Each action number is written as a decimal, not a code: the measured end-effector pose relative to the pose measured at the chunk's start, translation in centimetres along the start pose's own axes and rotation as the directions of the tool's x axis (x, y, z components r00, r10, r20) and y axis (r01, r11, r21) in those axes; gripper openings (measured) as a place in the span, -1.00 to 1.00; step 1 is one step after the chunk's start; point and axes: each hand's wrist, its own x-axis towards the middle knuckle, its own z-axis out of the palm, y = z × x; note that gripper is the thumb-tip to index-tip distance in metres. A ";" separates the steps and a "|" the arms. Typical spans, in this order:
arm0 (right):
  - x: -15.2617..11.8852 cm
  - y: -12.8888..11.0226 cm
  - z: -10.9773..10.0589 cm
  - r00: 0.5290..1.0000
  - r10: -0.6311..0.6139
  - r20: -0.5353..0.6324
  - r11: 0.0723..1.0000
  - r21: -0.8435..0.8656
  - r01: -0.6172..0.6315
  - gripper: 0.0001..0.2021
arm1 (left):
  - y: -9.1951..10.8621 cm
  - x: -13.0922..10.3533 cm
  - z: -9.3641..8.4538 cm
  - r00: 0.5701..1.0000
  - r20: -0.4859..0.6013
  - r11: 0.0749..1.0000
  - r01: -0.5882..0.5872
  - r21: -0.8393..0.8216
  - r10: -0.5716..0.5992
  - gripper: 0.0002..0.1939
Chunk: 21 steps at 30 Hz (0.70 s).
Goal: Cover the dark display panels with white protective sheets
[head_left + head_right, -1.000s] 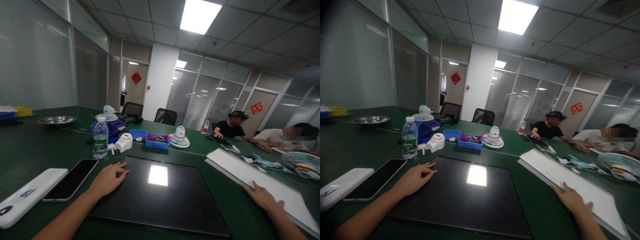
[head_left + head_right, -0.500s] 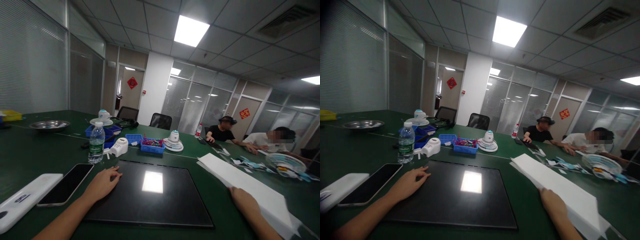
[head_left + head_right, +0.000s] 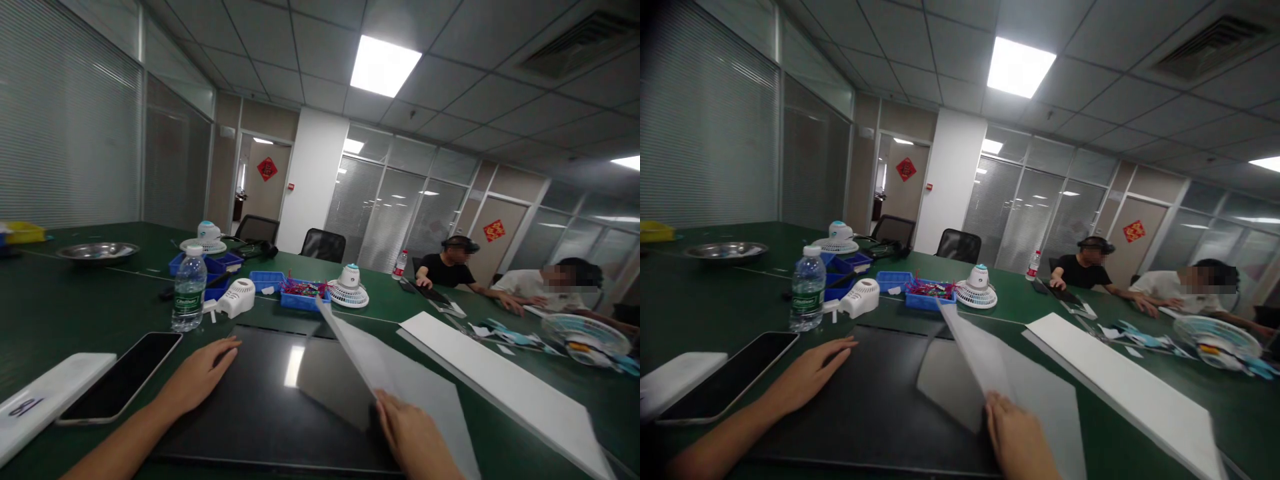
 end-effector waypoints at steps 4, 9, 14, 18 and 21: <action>-0.5 -2.2 -0.9 0.925 -0.369 -0.091 0.929 -0.031 0.368 -0.62 | -0.1 0.0 -0.2 0.999 -0.018 0.994 0.039 -0.106 -0.041 -0.36; -0.6 -3.8 -1.8 0.846 -0.527 -0.081 0.850 -0.060 0.524 -0.56 | 0.0 0.0 -0.5 0.998 0.000 0.984 0.062 -0.164 -0.063 -0.32; -0.5 -2.4 -2.1 0.915 -0.391 -0.098 0.904 0.146 0.402 -0.48 | 0.2 0.0 -0.5 0.983 0.167 0.997 0.078 0.014 -0.079 -0.35; 0.1 6.9 -0.7 0.981 0.109 -0.159 0.989 0.117 -0.091 -0.51 | -0.2 0.0 -0.2 0.975 0.219 0.997 0.023 0.078 -0.040 -0.46; -1.0 16.5 1.6 0.930 0.352 -0.106 0.935 -0.006 -0.354 -0.41 | -0.5 0.1 0.0 0.977 0.213 0.997 0.007 0.083 -0.024 -0.47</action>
